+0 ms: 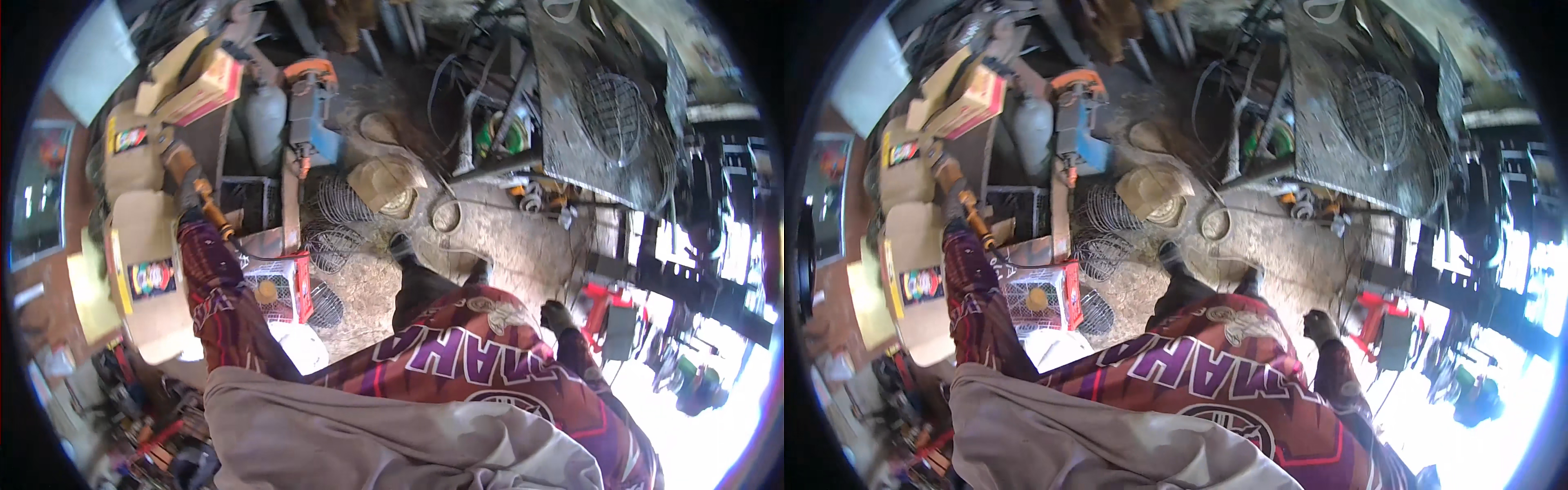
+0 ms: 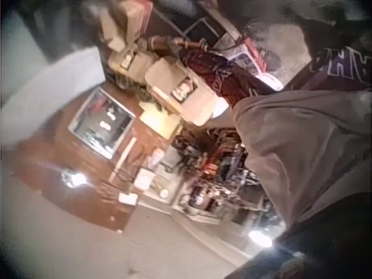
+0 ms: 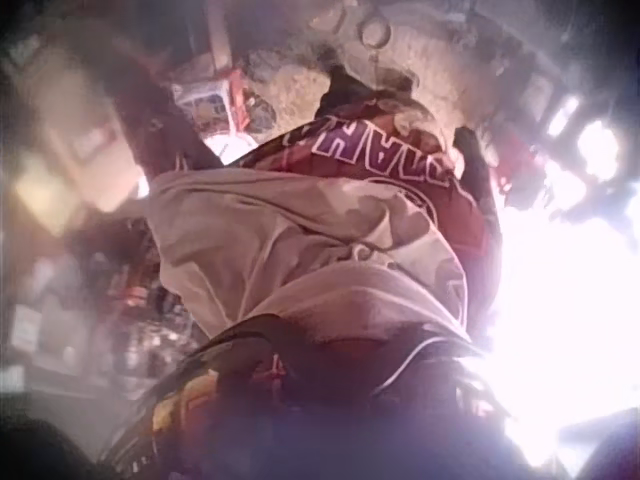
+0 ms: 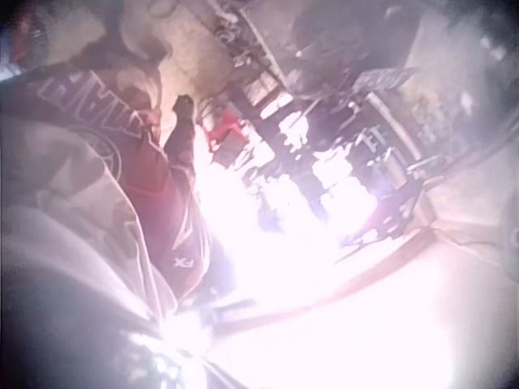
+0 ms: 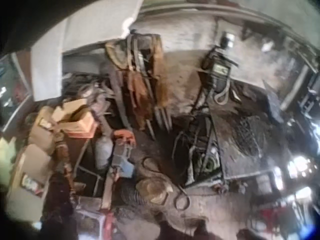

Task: The person uses a hammer to shape a metal grating on a workbench, then performs spot welding on the grating joints using a welding rod, holding a protective shield in front of their face.

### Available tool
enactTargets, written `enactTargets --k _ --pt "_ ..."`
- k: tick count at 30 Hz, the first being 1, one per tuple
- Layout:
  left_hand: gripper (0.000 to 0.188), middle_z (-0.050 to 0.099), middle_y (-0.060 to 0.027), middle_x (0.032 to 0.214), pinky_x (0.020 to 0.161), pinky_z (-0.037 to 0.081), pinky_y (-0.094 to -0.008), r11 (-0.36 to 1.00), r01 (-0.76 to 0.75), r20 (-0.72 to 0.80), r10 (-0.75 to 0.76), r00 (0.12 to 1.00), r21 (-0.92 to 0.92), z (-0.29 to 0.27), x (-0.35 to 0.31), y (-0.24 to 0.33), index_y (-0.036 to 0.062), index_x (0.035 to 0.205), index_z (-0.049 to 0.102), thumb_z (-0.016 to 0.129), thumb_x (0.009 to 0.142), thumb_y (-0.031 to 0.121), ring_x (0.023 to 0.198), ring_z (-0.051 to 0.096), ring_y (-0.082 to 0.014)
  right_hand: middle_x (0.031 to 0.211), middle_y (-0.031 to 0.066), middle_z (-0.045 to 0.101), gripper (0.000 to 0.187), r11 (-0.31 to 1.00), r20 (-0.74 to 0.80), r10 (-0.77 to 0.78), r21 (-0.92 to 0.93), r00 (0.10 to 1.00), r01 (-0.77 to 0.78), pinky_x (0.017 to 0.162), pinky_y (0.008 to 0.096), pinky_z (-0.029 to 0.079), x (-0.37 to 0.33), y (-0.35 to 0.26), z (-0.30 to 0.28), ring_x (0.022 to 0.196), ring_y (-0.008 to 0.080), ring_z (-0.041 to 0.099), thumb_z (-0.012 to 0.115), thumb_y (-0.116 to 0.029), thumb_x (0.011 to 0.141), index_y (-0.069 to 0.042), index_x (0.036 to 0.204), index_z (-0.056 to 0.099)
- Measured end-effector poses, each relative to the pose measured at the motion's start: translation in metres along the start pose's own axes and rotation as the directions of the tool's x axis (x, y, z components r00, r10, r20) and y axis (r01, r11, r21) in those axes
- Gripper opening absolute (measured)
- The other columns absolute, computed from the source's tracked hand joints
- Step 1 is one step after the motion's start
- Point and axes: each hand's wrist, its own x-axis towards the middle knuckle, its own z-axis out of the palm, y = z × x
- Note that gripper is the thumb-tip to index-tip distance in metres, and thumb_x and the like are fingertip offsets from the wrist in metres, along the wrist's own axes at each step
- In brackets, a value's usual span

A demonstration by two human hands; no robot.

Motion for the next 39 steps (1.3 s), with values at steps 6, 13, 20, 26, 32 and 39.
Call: enactTargets --k 6,13,20,26,32,39 --pt "0.065 0.069 -0.0119 0.084 0.067 0.054 -0.0373 0.995 -0.021 -0.047 0.026 0.999 0.096 -0.004 0.019 0.002 0.0035 0.109 0.066 0.077 0.07 0.055 0.072 0.067 -0.0239 0.076 0.0067 0.062 0.036 0.992 -0.237 0.079 -0.08 0.968 -0.101 0.057 0.0332 0.053 -0.023 -0.017 0.073 0.063 0.0168 0.06 0.069 -0.022 0.089 -0.003 0.119 0.06" --pt "0.067 0.07 -0.0127 0.086 0.069 0.054 -0.0378 0.995 -0.016 -0.1 0.026 0.995 0.103 -0.024 0.001 -0.016 0.0032 0.11 0.065 0.075 0.071 0.057 0.074 0.068 -0.0248 0.079 0.0054 0.061 0.046 0.993 -0.252 0.0 0.116 0.968 0.03 0.053 0.0318 0.05 0.003 -0.037 0.082 0.062 0.0157 0.058 0.069 -0.021 0.091 -0.001 0.129 0.053" --pt "0.069 0.07 -0.0135 0.088 0.071 0.053 -0.0384 0.994 -0.031 -0.138 0.045 0.989 0.102 -0.043 -0.033 -0.028 0.0029 0.111 0.065 0.074 0.071 0.058 0.076 0.068 -0.0257 0.082 0.0051 0.062 0.049 0.968 -0.288 0.023 0.246 0.957 0.051 0.054 0.0316 0.05 -0.013 -0.03 0.09 0.065 0.0159 0.059 0.071 -0.02 0.09 0.0 0.13 0.053" --pt "0.071 0.07 -0.0142 0.089 0.072 0.053 -0.0389 0.992 -0.042 -0.169 0.063 0.984 0.122 -0.057 -0.054 -0.038 0.0027 0.112 0.065 0.072 0.071 0.06 0.078 0.068 -0.0265 0.09 0.0063 0.063 0.046 0.953 -0.272 0.14 0.299 0.952 -0.054 0.057 0.0355 0.052 -0.025 0.004 0.076 0.069 0.0188 0.06 0.07 -0.017 0.091 -0.006 0.131 0.05" --pt "0.073 0.07 -0.0148 0.091 0.074 0.053 -0.0394 0.983 -0.073 -0.152 0.099 0.983 0.171 -0.05 -0.047 -0.017 0.0024 0.113 0.065 0.071 0.072 0.062 0.08 0.069 -0.0272 0.085 0.0051 0.063 0.043 0.939 -0.266 0.145 0.34 0.953 -0.048 0.054 0.0353 0.051 -0.032 0.03 0.068 0.065 0.0187 0.06 0.07 -0.017 0.09 -0.008 0.129 0.052" --pt "0.075 0.071 -0.0156 0.093 0.076 0.053 -0.0399 0.96 -0.064 -0.123 0.101 0.987 0.273 -0.03 -0.005 0.006 0.0021 0.115 0.064 0.07 0.072 0.063 0.082 0.069 -0.0281 0.083 0.0053 0.063 0.049 0.966 -0.342 0.07 0.256 0.937 0.021 0.055 0.0304 0.051 -0.026 -0.012 0.064 0.065 0.0151 0.059 0.071 -0.023 0.089 -0.002 0.13 0.054"
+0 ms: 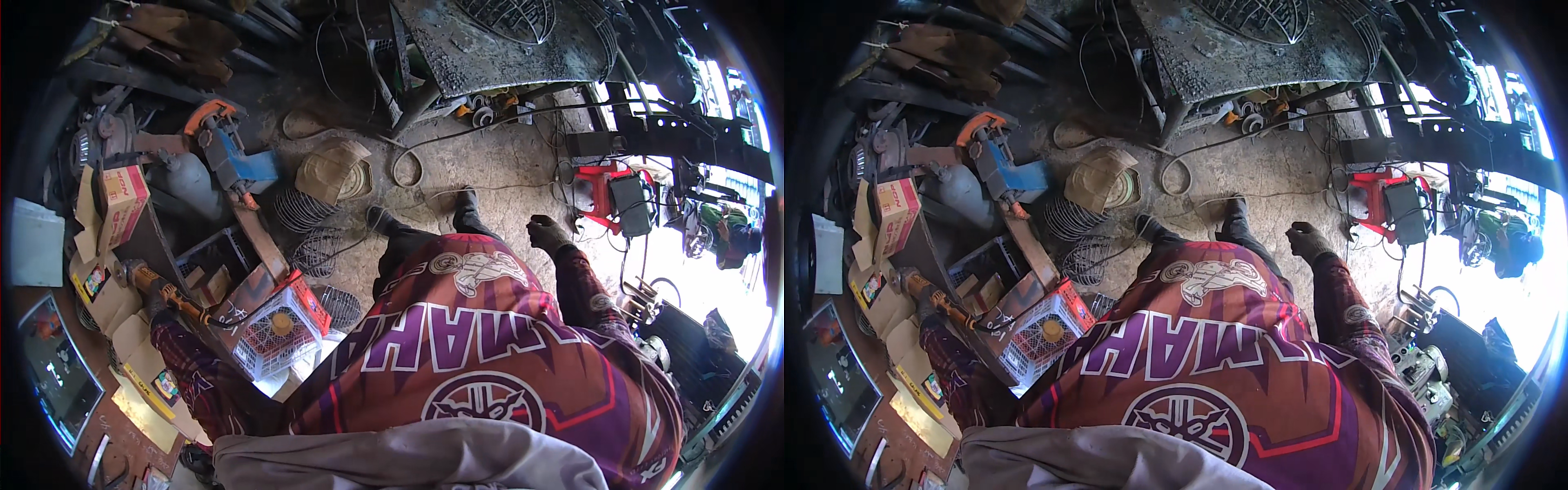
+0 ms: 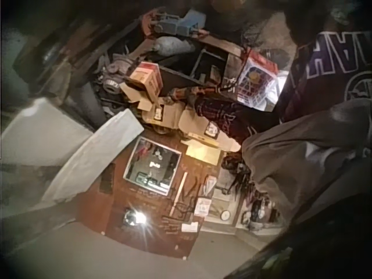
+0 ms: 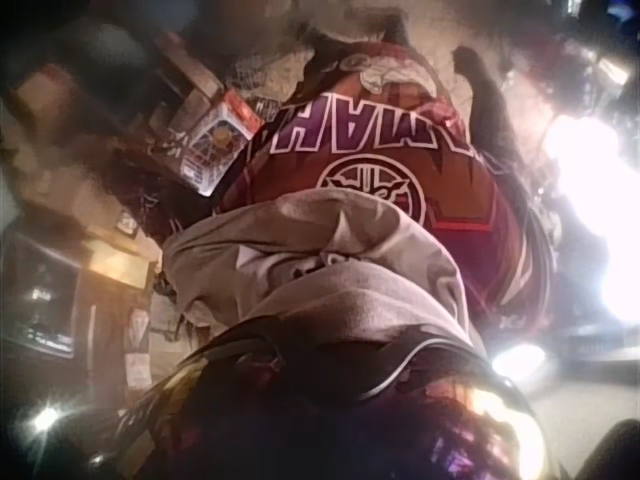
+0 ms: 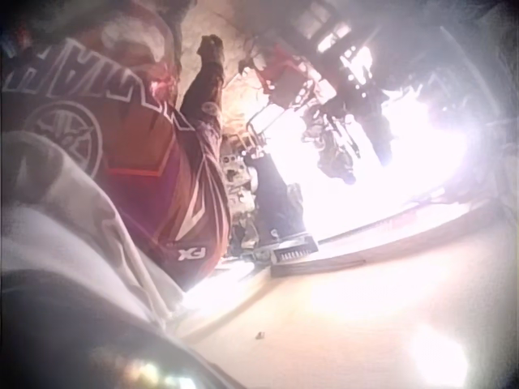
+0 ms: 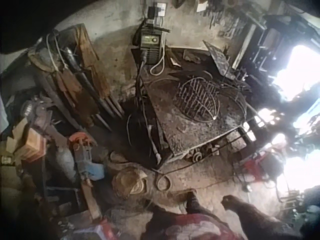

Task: The person uses a hammer to shape a metal grating on a workbench, then performs spot welding on the grating joints using a welding rod, holding a protective shield in front of their face.

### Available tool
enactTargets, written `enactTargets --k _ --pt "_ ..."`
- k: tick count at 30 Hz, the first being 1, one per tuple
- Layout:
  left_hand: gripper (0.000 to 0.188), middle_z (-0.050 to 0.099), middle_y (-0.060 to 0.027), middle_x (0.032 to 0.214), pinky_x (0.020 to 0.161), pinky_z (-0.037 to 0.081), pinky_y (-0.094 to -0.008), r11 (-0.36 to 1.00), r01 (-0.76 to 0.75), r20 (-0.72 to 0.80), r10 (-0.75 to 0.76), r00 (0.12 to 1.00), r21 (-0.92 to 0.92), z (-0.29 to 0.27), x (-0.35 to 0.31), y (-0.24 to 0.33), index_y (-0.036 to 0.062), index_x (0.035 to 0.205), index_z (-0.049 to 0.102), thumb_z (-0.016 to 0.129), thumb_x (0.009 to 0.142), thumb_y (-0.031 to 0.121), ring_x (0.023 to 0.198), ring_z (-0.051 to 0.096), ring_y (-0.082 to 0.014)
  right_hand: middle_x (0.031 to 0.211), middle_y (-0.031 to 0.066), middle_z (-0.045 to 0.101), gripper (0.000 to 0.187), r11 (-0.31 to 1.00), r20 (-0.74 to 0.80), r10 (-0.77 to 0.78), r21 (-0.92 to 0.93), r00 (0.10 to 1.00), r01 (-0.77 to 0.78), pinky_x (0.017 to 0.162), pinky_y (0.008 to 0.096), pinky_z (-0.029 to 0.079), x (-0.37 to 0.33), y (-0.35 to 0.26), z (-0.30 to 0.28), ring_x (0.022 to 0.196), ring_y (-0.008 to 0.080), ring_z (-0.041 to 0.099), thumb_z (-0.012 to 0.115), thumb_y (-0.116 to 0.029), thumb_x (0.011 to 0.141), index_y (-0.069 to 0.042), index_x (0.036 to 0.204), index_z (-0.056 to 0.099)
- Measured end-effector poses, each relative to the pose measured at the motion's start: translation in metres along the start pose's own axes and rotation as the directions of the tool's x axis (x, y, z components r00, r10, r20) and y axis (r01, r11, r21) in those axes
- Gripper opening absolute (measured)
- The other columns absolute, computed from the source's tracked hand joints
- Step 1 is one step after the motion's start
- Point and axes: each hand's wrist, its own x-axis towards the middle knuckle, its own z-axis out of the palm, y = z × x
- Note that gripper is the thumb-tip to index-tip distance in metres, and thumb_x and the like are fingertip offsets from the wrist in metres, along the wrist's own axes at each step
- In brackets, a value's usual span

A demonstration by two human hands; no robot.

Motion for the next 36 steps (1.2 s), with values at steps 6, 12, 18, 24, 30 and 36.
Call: enactTargets --k 6,12,18,24,30,36 --pt "0.077 0.071 -0.0163 0.095 0.077 0.053 -0.0404 0.995 0.033 0.01 -0.034 0.999 0.093 0.011 0.023 -0.008 0.0019 0.116 0.064 0.069 0.073 0.065 0.084 0.069 -0.0289 0.084 0.004 0.063 0.046 0.998 0.067 -0.004 0.067 0.998 -0.001 0.056 0.0351 0.052 0.007 -0.007 -0.004 0.066 0.0179 0.06 0.072 -0.018 0.09 -0.006 0.13 0.053" --pt "0.079 0.071 -0.017 0.097 0.079 0.053 -0.0409 0.977 0.037 0.0 -0.038 0.999 0.211 0.007 0.025 -0.01 0.0016 0.117 0.064 0.067 0.073 0.067 0.086 0.069 -0.0297 0.083 0.0028 0.061 0.044 0.997 0.082 0.05 0.056 0.995 -0.055 0.057 0.0346 0.052 0.005 0.022 -0.002 0.066 0.0177 0.06 0.065 -0.019 0.095 -0.008 0.134 0.049" --pt "0.08 0.071 -0.0177 0.098 0.081 0.053 -0.0414 0.963 0.077 0.012 -0.084 0.996 0.26 0.007 0.019 -0.022 0.0014 0.118 0.064 0.066 0.073 0.068 0.088 0.07 -0.0305 0.094 0.0065 0.065 0.031 0.999 0.185 0.043 -0.039 0.982 -0.037 0.073 0.0304 0.052 0.018 0.032 0.009 0.082 0.0193 0.063 0.06 -0.015 0.097 -0.007 0.127 0.056" --pt "0.082 0.071 -0.0184 0.1 0.082 0.053 -0.0419 0.957 0.085 0.015 -0.093 0.996 0.278 0.019 0.021 -0.019 0.0011 0.119 0.064 0.065 0.074 0.07 0.09 0.07 -0.0312 0.086 0.0039 0.062 0.043 0.998 0.232 0.023 0.048 0.972 -0.035 0.06 0.031 0.049 0.024 0.008 0.017 0.069 0.0164 0.058 0.066 -0.018 0.093 -0.009 0.132 0.051" --pt "0.085 0.07 -0.02 0.106 0.086 0.052 -0.0428 0.982 0.056 0.054 -0.067 0.996 0.18 0.021 -0.006 -0.012 0.001 0.122 0.063 0.061 0.075 0.072 0.096 0.069 -0.033 0.091 0.0061 0.064 0.047 0.999 0.196 -0.032 0.015 0.98 0.03 0.061 0.0351 0.054 0.03 -0.015 0.014 0.07 0.0182 0.062 0.067 -0.018 0.093 -0.008 0.135 0.049" --pt "0.088 0.064 -0.024 0.123 0.098 0.046 -0.0445 1.0 -0.014 0.068 0.014 0.998 0.003 -0.029 -0.115 0.022 0.0015 0.13 0.059 0.05 0.082 0.075 0.112 0.063 -0.0387 0.086 0.0056 0.063 0.048 0.997 0.216 0.008 0.074 0.976 -0.024 0.055 0.0314 0.05 0.028 0.047 -0.002 0.066 0.0162 0.06 0.071 -0.02 0.09 -0.004 0.132 0.051"
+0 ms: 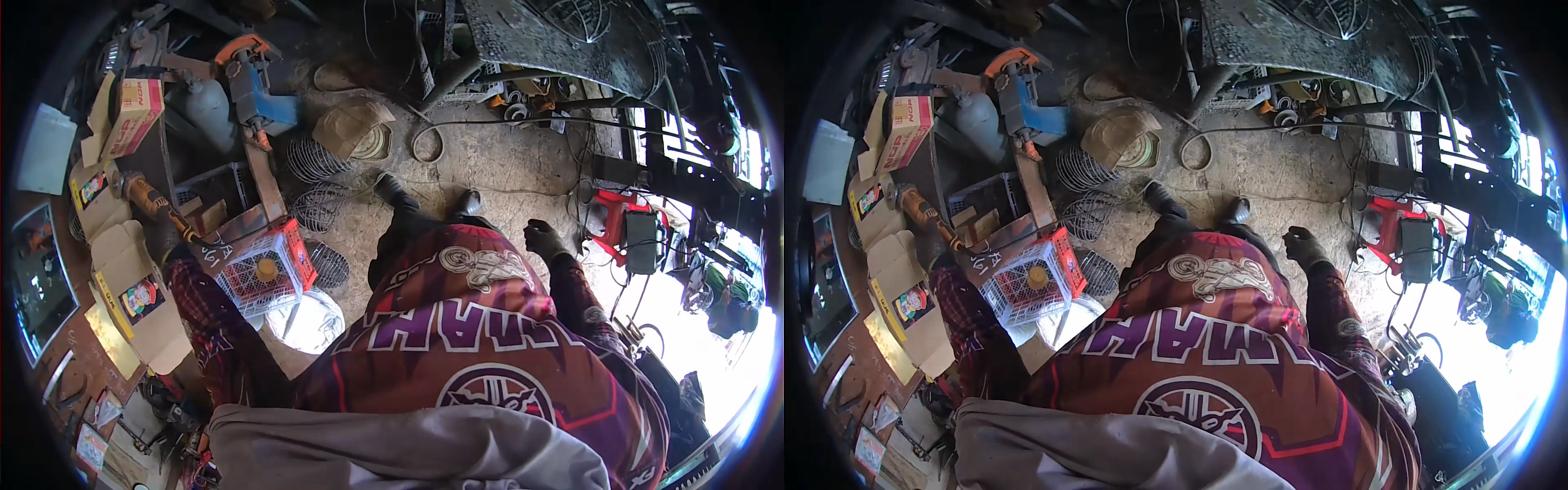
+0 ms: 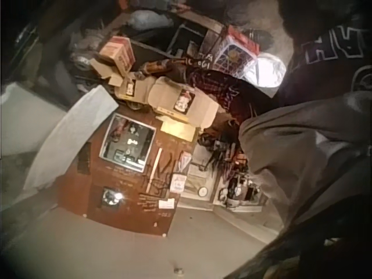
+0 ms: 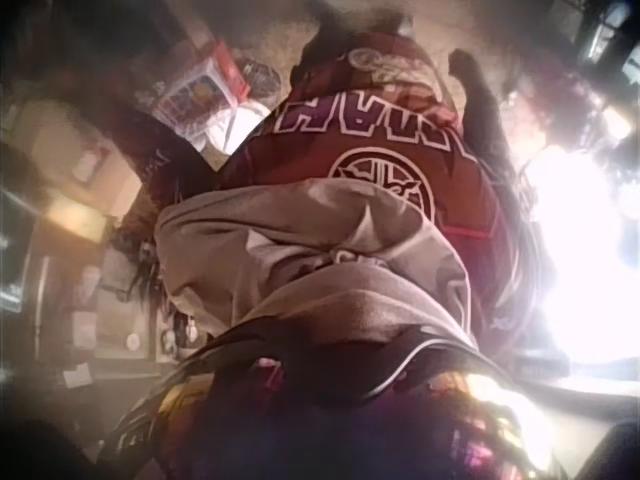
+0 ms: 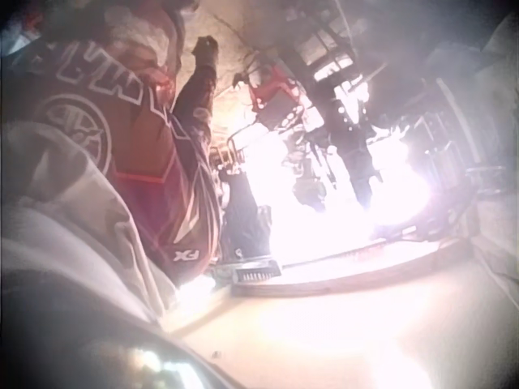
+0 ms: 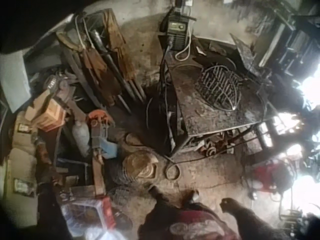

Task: The person uses a hammer to shape a metal grating on a workbench, then performs spot welding on the grating joints using a welding rod, holding a protective shield in front of their face.

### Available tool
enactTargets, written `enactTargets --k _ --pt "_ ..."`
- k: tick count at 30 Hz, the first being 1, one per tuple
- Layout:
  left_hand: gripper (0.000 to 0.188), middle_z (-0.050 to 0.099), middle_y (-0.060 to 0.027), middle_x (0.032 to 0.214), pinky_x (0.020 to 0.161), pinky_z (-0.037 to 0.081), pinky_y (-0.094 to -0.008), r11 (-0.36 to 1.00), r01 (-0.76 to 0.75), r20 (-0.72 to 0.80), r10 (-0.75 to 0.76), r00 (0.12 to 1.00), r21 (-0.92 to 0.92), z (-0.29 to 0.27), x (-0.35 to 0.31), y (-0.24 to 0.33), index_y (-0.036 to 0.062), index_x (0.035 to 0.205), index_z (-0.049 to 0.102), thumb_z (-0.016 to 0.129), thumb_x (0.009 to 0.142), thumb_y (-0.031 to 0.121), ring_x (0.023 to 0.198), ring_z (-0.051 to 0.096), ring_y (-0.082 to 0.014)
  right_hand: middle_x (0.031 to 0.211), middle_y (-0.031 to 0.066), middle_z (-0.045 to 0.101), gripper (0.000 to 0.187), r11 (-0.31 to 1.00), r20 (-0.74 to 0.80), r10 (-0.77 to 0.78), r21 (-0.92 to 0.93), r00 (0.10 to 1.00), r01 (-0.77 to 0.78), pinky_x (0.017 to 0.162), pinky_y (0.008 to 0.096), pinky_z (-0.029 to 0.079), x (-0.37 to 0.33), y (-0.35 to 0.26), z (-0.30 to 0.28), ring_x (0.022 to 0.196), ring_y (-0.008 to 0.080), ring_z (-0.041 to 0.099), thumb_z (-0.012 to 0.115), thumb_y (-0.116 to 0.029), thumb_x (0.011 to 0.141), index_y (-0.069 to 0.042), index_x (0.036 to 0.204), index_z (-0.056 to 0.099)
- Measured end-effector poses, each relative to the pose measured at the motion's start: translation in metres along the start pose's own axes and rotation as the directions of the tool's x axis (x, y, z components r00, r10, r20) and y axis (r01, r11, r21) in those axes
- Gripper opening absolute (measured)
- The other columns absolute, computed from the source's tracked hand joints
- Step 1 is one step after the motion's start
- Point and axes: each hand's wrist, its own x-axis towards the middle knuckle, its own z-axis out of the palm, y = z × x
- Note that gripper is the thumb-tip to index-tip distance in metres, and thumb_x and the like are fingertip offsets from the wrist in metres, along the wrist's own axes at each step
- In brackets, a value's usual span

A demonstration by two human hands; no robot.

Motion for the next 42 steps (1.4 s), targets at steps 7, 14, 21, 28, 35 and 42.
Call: enactTargets --k 7,14,21,28,35,42 --pt "0.078 0.06 -0.024 0.129 0.1 0.047 -0.0451 0.968 -0.238 -0.321 0.202 0.925 -0.077 0.017 -0.17 0.018 -0.0003 0.134 0.054 0.057 0.087 0.062 0.12 0.058 -0.039 0.084 0.0048 0.063 0.046 0.998 -0.001 0.015 0.067 1.0 -0.014 0.053 0.0308 0.05 0.023 0.047 -0.045 0.064 0.0149 0.059 0.07 -0.02 0.09 -0.004 0.13 0.054" --pt "0.05 0.062 -0.0233 0.123 0.096 0.048 -0.0463 0.658 -0.707 0.378 0.605 0.701 0.258 0.198 -0.302 -0.035 0.0027 0.123 0.059 0.059 0.092 0.041 0.113 0.059 -0.039 0.077 0.0033 0.059 0.037 0.983 -0.005 0.035 0.178 0.999 -0.034 0.05 0.0338 0.047 0.019 0.082 -0.116 0.058 0.0171 0.055 0.066 -0.014 0.092 -0.008 0.126 0.052" --pt "0.041 0.064 -0.0191 0.106 0.09 0.05 -0.0459 0.169 -0.937 0.702 0.705 -0.102 -0.305 0.203 -0.448 0.038 0.0063 0.107 0.064 0.076 0.069 0.014 0.103 0.062 -0.0368 0.062 -0.0037 0.045 0.021 0.976 0.061 0.055 0.206 0.997 -0.066 0.043 0.0316 0.037 0.004 0.144 -0.202 0.048 0.0131 0.045 0.06 -0.02 0.092 -0.017 0.075 0.05" --pt "0.039 0.063 -0.013 0.092 0.072 0.057 -0.0389 0.415 -0.807 0.682 0.731 0.021 -0.42 0.185 -0.446 0.061 0.0062 0.112 0.062 0.069 0.081 0.029 0.081 0.066 -0.0245 0.06 -0.004 0.046 0.02 0.964 0.042 0.082 0.249 0.996 -0.09 0.043 0.0312 0.038 0.01 0.162 -0.193 0.047 0.0131 0.046 0.059 -0.021 0.093 -0.018 0.074 0.051" --pt "0.038 0.068 -0.0128 0.09 0.072 0.053 -0.0388 0.681 -0.664 0.719 0.625 0.306 -0.309 0.204 -0.432 0.147 0.0033 0.103 0.066 0.063 0.085 0.037 0.084 0.068 -0.0216 0.058 -0.0028 0.043 0.024 0.923 0.058 0.013 0.384 0.998 -0.034 0.041 0.0327 0.035 -0.001 0.162 -0.199 0.045 0.0134 0.043 0.06 -0.017 0.091 -0.016 0.07 0.048" --pt "0.036 0.07 -0.0187 0.099 0.08 0.053 -0.049 0.008 -0.984 0.49 0.868 -0.081 -0.176 0.15 -0.58 0.343 0.0068 0.108 0.064 0.058 0.084 0.033 0.094 0.068 -0.0378 0.116 0.0205 0.068 0.057 0.852 0.031 -0.443 -0.297 0.896 0.431 0.088 0.0343 0.052 -0.015 0.012 -0.147 0.104 0.0266 0.067 0.064 -0.038 0.092 0.002 0.131 0.056"
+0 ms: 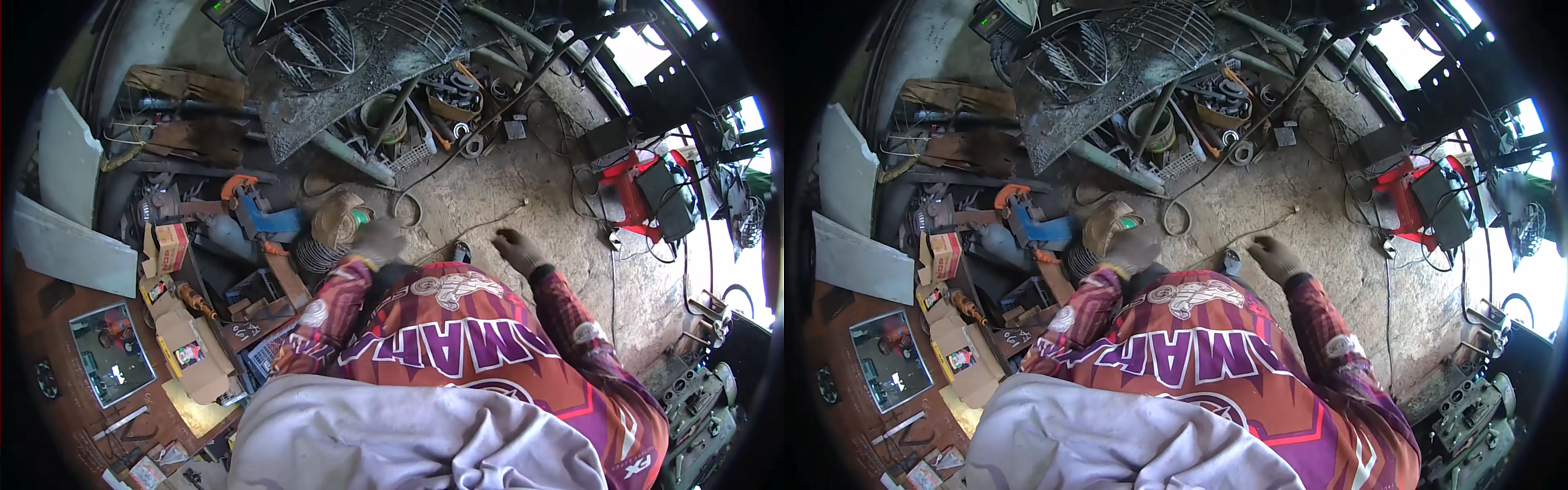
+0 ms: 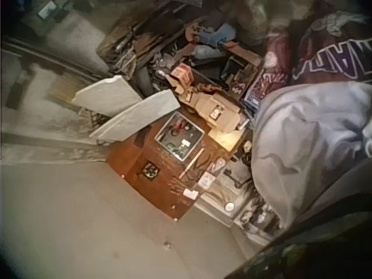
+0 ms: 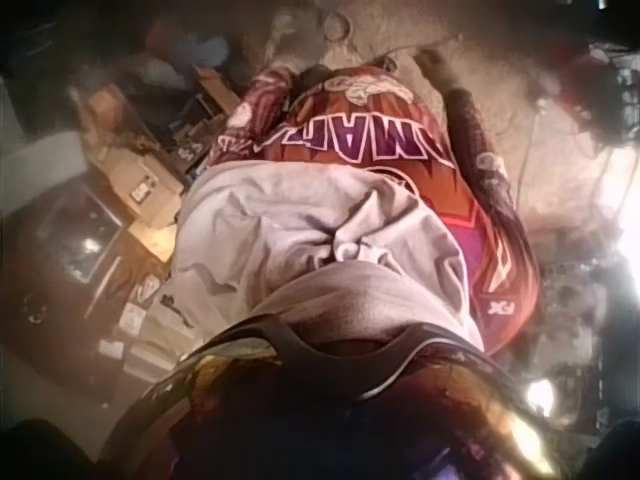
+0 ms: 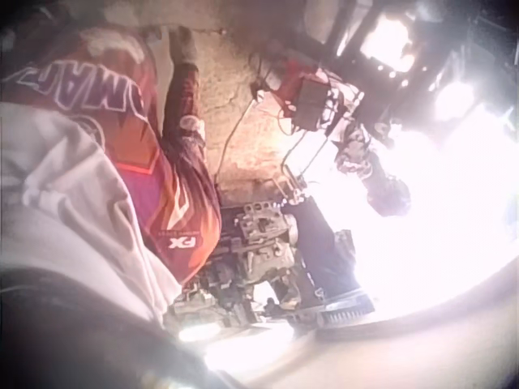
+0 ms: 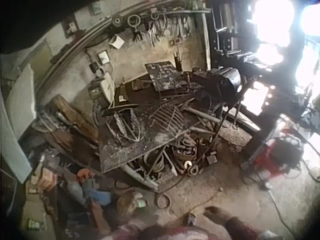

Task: The person uses a hammer to shape a metal grating on a workbench, then performs spot welding on the grating joints using a welding rod, holding a protective shield in front of their face.

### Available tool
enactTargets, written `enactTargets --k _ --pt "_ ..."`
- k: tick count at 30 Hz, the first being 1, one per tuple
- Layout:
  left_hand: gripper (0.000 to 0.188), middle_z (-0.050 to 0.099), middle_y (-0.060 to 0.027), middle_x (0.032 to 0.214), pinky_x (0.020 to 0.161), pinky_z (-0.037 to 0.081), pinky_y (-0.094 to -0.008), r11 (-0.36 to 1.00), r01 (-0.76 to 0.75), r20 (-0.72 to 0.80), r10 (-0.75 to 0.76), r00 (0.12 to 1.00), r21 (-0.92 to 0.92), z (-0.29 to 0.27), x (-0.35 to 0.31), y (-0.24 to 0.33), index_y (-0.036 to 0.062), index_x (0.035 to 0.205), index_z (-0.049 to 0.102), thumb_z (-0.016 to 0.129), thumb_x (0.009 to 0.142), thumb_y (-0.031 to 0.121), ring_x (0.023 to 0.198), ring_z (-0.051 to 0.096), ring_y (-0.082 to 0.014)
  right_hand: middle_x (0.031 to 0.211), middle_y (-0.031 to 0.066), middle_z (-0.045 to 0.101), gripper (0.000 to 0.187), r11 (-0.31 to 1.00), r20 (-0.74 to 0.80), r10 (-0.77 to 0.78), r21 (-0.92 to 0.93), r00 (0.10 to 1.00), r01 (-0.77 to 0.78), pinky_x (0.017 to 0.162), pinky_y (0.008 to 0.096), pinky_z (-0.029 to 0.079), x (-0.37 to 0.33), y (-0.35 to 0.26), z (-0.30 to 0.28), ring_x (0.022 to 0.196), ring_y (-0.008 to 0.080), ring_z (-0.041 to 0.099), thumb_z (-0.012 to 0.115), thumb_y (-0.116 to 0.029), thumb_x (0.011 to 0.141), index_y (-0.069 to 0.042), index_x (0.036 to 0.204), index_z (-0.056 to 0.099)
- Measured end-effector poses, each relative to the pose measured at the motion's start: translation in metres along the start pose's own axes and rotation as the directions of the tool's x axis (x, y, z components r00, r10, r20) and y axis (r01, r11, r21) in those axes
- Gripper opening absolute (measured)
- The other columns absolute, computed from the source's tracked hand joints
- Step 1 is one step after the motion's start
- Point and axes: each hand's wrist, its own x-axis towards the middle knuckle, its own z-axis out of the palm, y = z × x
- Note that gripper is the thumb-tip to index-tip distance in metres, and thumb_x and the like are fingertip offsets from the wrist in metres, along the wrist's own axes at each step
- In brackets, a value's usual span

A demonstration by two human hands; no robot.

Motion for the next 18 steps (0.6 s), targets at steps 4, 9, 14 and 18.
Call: enactTargets --k 4,9,14,18 --pt "0.039 0.068 -0.0146 0.108 0.097 0.044 -0.0475 0.89 -0.302 0.006 0.32 0.948 0.341 0.026 0.054 0.053 0.0126 0.117 0.062 0.056 0.087 0.037 0.102 0.064 -0.0345 0.114 0.0205 0.068 0.051 0.898 0.166 -0.396 -0.135 0.903 0.418 0.093 0.0423 0.051 0.004 -0.19 0.022 0.106 0.0348 0.066 0.062 -0.043 0.09 -0.004 0.124 0.063" --pt "0.041 0.061 -0.0101 0.126 0.108 0.037 -0.046 0.708 -0.408 -0.382 0.208 0.901 -0.577 0.114 0.079 -0.029 0.0139 0.121 0.059 0.044 0.096 0.042 0.116 0.056 -0.0296 0.107 0.0179 0.07 0.038 0.712 0.342 -0.459 -0.41 0.82 0.57 0.087 0.0474 0.051 0.027 -0.25 0.056 0.098 0.0388 0.066 0.058 -0.039 0.088 -0.011 0.111 0.071" --pt "0.045 0.057 -0.0067 0.134 0.108 0.04 -0.0383 0.865 -0.298 -0.015 0.332 0.943 0.403 0.082 0.086 -0.036 0.0136 0.128 0.055 0.038 0.1 0.045 0.123 0.053 -0.0244 0.101 0.0179 0.068 0.033 0.631 0.269 -0.435 -0.59 0.859 0.504 0.086 0.0468 0.051 0.047 -0.257 0.062 0.096 0.0381 0.065 0.058 -0.035 0.088 -0.006 0.099 0.071" --pt "0.046 0.058 -0.008 0.135 0.111 0.036 -0.0424 0.893 -0.364 -0.071 0.359 0.931 -0.266 0.049 0.122 -0.036 0.0126 0.131 0.056 0.04 0.099 0.042 0.126 0.051 -0.0252 0.096 0.0168 0.069 0.031 0.584 0.218 -0.555 -0.584 0.802 0.563 0.083 0.0475 0.051 0.072 -0.276 0.048 0.095 0.0374 0.065 0.055 -0.034 0.09 -0.007 0.096 0.071"
